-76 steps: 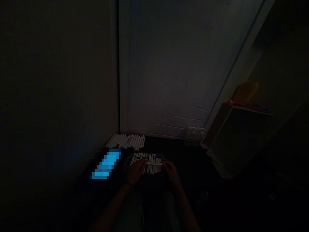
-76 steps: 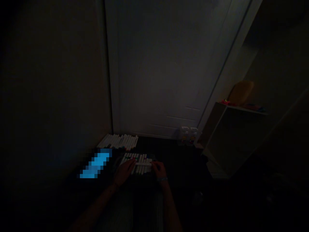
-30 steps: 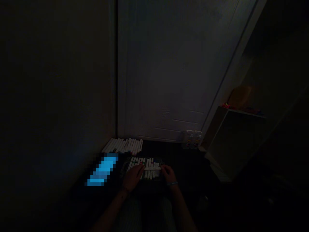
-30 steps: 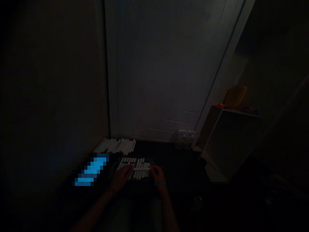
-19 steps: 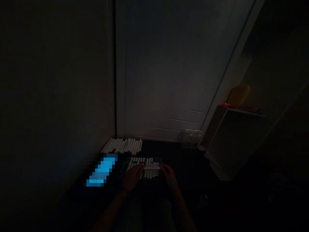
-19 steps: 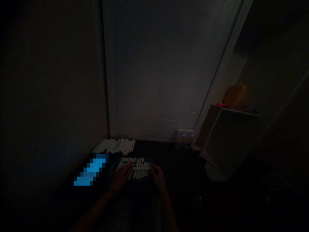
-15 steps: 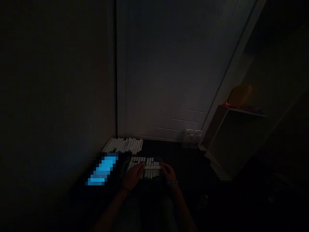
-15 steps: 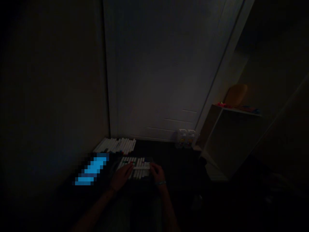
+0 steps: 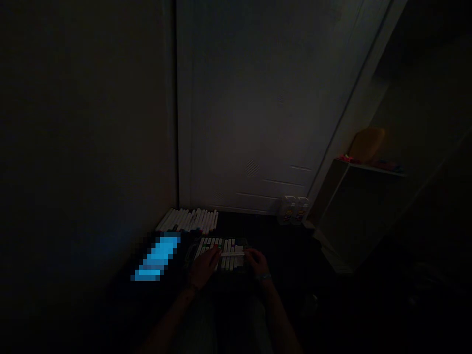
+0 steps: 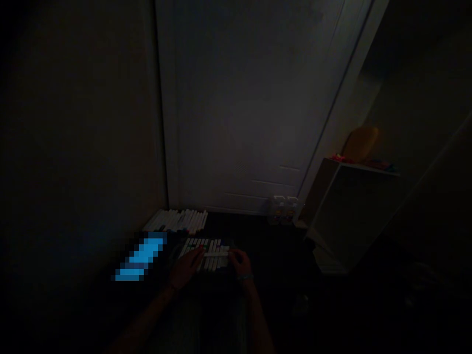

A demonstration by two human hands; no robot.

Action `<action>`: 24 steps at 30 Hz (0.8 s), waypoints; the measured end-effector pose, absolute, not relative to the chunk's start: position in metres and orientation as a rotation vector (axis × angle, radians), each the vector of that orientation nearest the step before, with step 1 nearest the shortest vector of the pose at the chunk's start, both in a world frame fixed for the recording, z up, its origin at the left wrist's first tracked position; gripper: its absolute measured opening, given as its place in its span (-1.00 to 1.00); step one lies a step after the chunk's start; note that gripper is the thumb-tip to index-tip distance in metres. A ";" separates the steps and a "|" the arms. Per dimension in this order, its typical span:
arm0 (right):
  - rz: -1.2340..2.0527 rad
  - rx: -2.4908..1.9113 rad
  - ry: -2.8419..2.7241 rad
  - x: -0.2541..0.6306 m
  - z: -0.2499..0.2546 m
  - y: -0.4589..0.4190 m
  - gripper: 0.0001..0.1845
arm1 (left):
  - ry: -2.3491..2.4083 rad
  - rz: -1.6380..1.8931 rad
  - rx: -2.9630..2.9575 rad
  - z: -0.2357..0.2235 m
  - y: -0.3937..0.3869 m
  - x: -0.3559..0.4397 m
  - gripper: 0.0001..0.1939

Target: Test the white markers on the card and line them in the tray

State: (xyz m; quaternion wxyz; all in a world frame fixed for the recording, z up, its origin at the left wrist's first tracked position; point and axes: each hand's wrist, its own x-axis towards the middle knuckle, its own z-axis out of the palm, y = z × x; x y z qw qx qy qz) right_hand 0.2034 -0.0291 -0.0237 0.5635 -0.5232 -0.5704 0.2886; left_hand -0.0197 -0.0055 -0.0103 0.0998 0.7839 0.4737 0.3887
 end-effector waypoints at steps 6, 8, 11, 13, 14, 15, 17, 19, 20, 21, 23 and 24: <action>0.654 -1.254 -1.308 0.203 -0.025 -0.028 -0.65 | 1.343 1.085 2.361 0.002 -0.012 -0.018 -0.71; 0.657 -1.245 -1.316 0.202 -0.024 -0.029 -0.65 | 1.358 1.079 2.346 0.003 -0.013 -0.018 -0.72; 0.661 -1.233 -1.314 0.202 -0.023 -0.030 -0.64 | 1.350 1.082 2.337 0.000 -0.011 -0.019 -0.72; 0.666 -1.228 -1.309 0.202 -0.023 -0.030 -0.64 | 1.346 1.095 2.324 -0.002 -0.009 -0.020 -0.72; 0.667 -1.225 -1.306 0.202 -0.024 -0.030 -0.64 | 1.349 1.099 2.315 -0.003 -0.009 -0.020 -0.72; 0.667 -1.225 -1.303 0.202 -0.024 -0.030 -0.64 | 1.358 1.101 2.305 -0.004 -0.009 -0.020 -0.72; 0.669 -1.229 -1.291 0.202 -0.024 -0.029 -0.64 | 1.367 1.093 2.291 -0.003 -0.009 -0.020 -0.72; 0.673 -1.238 -1.289 0.203 -0.024 -0.029 -0.64 | 1.358 1.074 2.288 -0.001 -0.010 -0.020 -0.72; 0.679 -1.239 -1.294 0.203 -0.023 -0.029 -0.63 | 1.353 1.071 2.289 0.000 -0.011 -0.020 -0.72; 0.684 -1.238 -1.302 0.203 -0.023 -0.029 -0.63 | 1.348 1.071 2.291 0.001 -0.011 -0.020 -0.72; 0.692 -1.234 -1.308 0.203 -0.022 -0.029 -0.63 | 1.346 1.079 2.297 0.001 -0.012 -0.020 -0.72; 0.697 -1.232 -1.303 0.203 -0.023 -0.029 -0.62 | 1.353 1.084 2.297 0.001 -0.011 -0.020 -0.71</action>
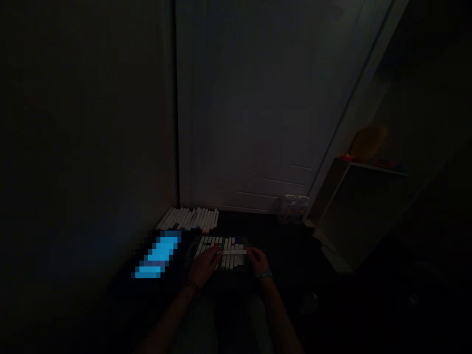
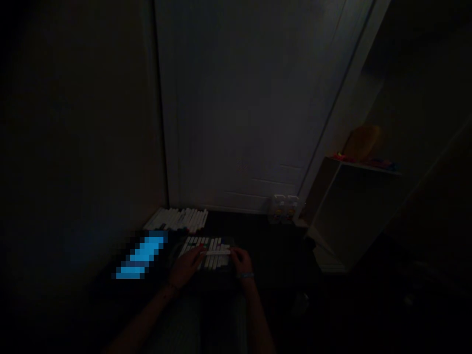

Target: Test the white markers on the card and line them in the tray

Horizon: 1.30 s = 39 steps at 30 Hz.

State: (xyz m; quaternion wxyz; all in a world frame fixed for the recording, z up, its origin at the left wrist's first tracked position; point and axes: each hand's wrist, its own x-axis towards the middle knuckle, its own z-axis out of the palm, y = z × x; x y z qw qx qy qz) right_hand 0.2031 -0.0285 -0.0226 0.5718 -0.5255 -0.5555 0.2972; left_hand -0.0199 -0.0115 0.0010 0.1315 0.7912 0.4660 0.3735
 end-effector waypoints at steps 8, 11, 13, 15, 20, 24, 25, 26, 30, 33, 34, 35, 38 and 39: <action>0.677 -1.235 -1.295 0.204 -0.029 -0.026 -0.63 | 1.376 1.085 2.332 -0.008 -0.007 -0.021 -0.70; 0.687 -1.229 -1.297 0.204 -0.030 -0.026 -0.64 | 1.392 1.099 2.330 -0.009 -0.005 -0.021 -0.70; 0.687 -1.225 -1.295 0.204 -0.029 -0.026 -0.65 | 1.379 1.097 2.333 -0.009 -0.005 -0.021 -0.70; 0.680 -1.230 -1.291 0.203 -0.028 -0.027 -0.65 | 1.360 1.090 2.337 -0.008 -0.006 -0.021 -0.70; 0.684 -1.236 -1.319 0.203 -0.024 -0.029 -0.64 | 1.363 1.076 2.343 -0.005 -0.007 -0.021 -0.70; 0.710 -1.221 -1.333 0.204 -0.024 -0.028 -0.64 | 1.387 1.052 2.336 -0.008 -0.005 -0.022 -0.67; 0.713 -1.224 -1.328 0.204 -0.025 -0.028 -0.64 | 1.402 1.050 2.327 -0.009 -0.005 -0.022 -0.67; 0.711 -1.228 -1.320 0.204 -0.025 -0.027 -0.63 | 1.411 1.050 2.320 -0.010 -0.004 -0.022 -0.66; 0.699 -1.229 -1.310 0.204 -0.030 -0.025 -0.62 | 1.394 1.081 2.318 -0.012 -0.004 -0.021 -0.68; 0.706 -1.218 -1.319 0.204 -0.035 -0.023 -0.62 | 1.400 1.097 2.315 -0.013 -0.003 -0.021 -0.70; 0.714 -1.223 -1.308 0.205 -0.036 -0.022 -0.62 | 1.408 1.108 2.307 -0.013 -0.003 -0.021 -0.70; 0.719 -1.220 -1.311 0.205 -0.036 -0.022 -0.62 | 1.400 1.113 2.309 -0.013 -0.003 -0.021 -0.70; 0.728 -1.208 -1.318 0.204 -0.035 -0.022 -0.62 | 1.363 1.111 2.321 -0.012 -0.004 -0.022 -0.70; 0.736 -1.202 -1.318 0.204 -0.034 -0.023 -0.62 | 1.360 1.099 2.321 -0.011 -0.004 -0.022 -0.69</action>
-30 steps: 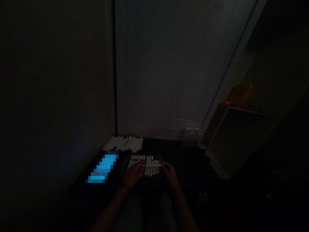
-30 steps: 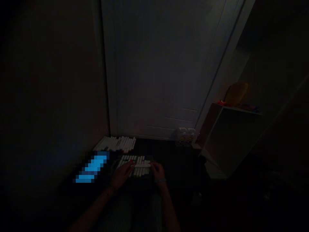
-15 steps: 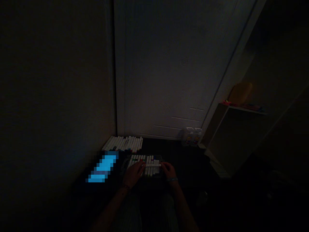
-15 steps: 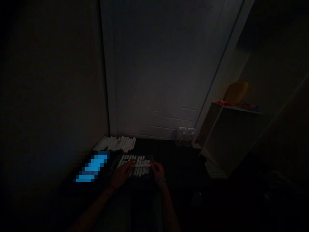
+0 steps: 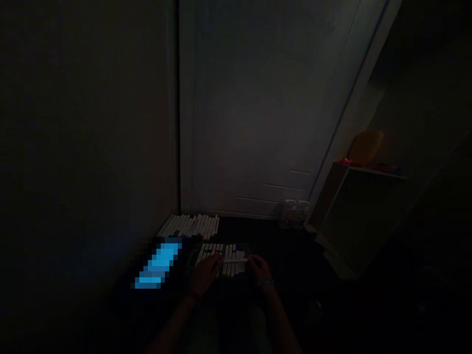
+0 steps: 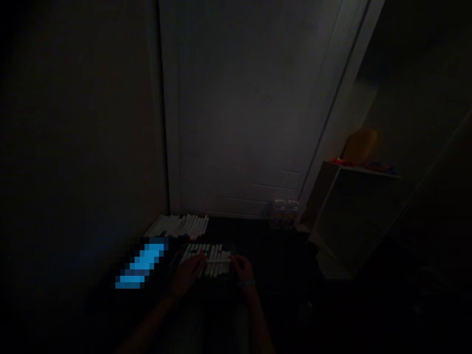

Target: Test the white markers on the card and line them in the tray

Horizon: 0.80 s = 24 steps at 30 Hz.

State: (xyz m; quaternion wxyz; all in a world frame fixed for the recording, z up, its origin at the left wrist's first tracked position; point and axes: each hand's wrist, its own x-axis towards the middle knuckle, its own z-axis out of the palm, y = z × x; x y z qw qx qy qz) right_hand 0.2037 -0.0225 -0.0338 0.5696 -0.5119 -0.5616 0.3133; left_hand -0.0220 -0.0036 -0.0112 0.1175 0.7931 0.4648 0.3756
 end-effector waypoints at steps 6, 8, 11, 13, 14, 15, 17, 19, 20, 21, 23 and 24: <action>0.768 -1.207 -1.291 0.202 -0.028 -0.027 -0.61 | 1.400 1.037 2.322 -0.010 -0.005 -0.023 -0.68; 0.765 -1.204 -1.298 0.202 -0.026 -0.027 -0.61 | 1.395 1.032 2.343 -0.009 -0.005 -0.023 -0.68; 0.747 -1.194 -1.315 0.202 -0.027 -0.026 -0.59 | 1.396 1.033 2.362 -0.007 -0.006 -0.023 -0.68; 0.727 -1.195 -1.317 0.203 -0.028 -0.025 -0.59 | 1.410 1.023 2.365 -0.007 -0.006 -0.023 -0.68; 0.720 -1.199 -1.322 0.203 -0.030 -0.024 -0.59 | 1.413 1.016 2.367 -0.007 -0.006 -0.023 -0.69; 0.713 -1.203 -1.326 0.204 -0.031 -0.023 -0.60 | 1.415 1.014 2.366 -0.007 -0.006 -0.022 -0.69; 0.699 -1.217 -1.327 0.205 -0.034 -0.021 -0.61 | 1.410 1.027 2.359 -0.008 -0.005 -0.022 -0.69; 0.687 -1.234 -1.312 0.205 -0.037 -0.020 -0.61 | 1.392 1.050 2.347 -0.008 -0.006 -0.022 -0.69; 0.684 -1.242 -1.304 0.206 -0.038 -0.020 -0.62 | 1.388 1.063 2.336 -0.007 -0.006 -0.022 -0.69; 0.685 -1.247 -1.303 0.206 -0.038 -0.020 -0.62 | 1.382 1.072 2.326 -0.007 -0.006 -0.021 -0.69; 0.691 -1.251 -1.314 0.206 -0.037 -0.020 -0.64 | 1.365 1.079 2.311 -0.005 -0.007 -0.021 -0.69; 0.693 -1.253 -1.319 0.205 -0.036 -0.021 -0.64 | 1.357 1.079 2.304 -0.004 -0.007 -0.021 -0.70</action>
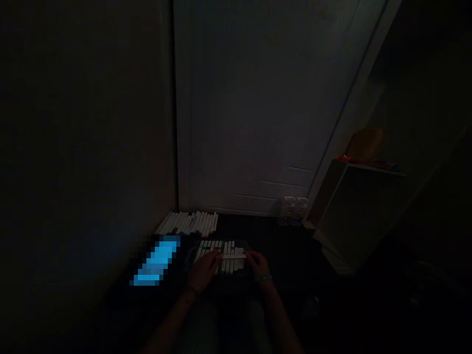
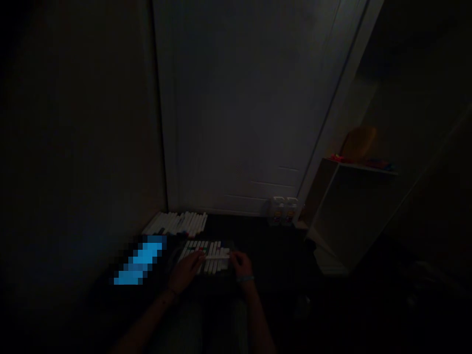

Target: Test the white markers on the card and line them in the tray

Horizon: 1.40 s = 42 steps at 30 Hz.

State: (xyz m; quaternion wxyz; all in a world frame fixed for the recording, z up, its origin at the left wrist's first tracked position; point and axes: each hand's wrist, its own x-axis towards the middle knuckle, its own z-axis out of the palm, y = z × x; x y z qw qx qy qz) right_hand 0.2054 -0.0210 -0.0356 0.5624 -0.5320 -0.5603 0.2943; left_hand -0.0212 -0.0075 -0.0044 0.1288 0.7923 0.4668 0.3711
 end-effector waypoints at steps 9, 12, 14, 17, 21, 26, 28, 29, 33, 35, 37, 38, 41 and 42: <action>0.656 -1.238 -1.339 0.203 -0.029 -0.026 -0.66 | 1.324 1.089 2.260 0.005 -0.013 -0.019 -0.73; 0.636 -1.240 -1.343 0.203 -0.027 -0.028 -0.67 | 1.329 1.070 2.258 0.008 -0.015 -0.019 -0.74; 0.622 -1.246 -1.348 0.202 -0.025 -0.029 -0.68 | 1.337 1.056 2.261 0.009 -0.016 -0.019 -0.74; 0.597 -1.256 -1.347 0.202 -0.023 -0.030 -0.68 | 1.358 1.050 2.272 0.009 -0.015 -0.019 -0.74; 0.609 -1.267 -1.359 0.202 -0.024 -0.030 -0.68 | 1.357 1.053 2.312 0.004 -0.012 -0.021 -0.71; 0.625 -1.253 -1.384 0.203 -0.025 -0.030 -0.66 | 1.371 1.078 2.323 -0.006 -0.007 -0.021 -0.69; 0.633 -1.250 -1.382 0.204 -0.024 -0.030 -0.66 | 1.379 1.094 2.315 -0.007 -0.007 -0.020 -0.70; 0.639 -1.247 -1.386 0.204 -0.024 -0.030 -0.66 | 1.379 1.102 2.310 -0.007 -0.007 -0.020 -0.70; 0.645 -1.249 -1.378 0.203 -0.023 -0.030 -0.66 | 1.360 1.110 2.298 -0.002 -0.010 -0.020 -0.71; 0.636 -1.251 -1.375 0.203 -0.022 -0.030 -0.67 | 1.344 1.097 2.299 0.001 -0.012 -0.020 -0.71; 0.633 -1.250 -1.378 0.203 -0.020 -0.031 -0.68 | 1.342 1.088 2.300 0.005 -0.014 -0.020 -0.72; 0.635 -1.251 -1.379 0.203 -0.019 -0.032 -0.68 | 1.347 1.086 2.299 0.006 -0.015 -0.020 -0.72; 0.647 -1.251 -1.378 0.203 -0.018 -0.033 -0.68 | 1.371 1.089 2.287 0.009 -0.016 -0.018 -0.73; 0.650 -1.248 -1.379 0.203 -0.018 -0.033 -0.68 | 1.375 1.091 2.284 0.009 -0.016 -0.018 -0.73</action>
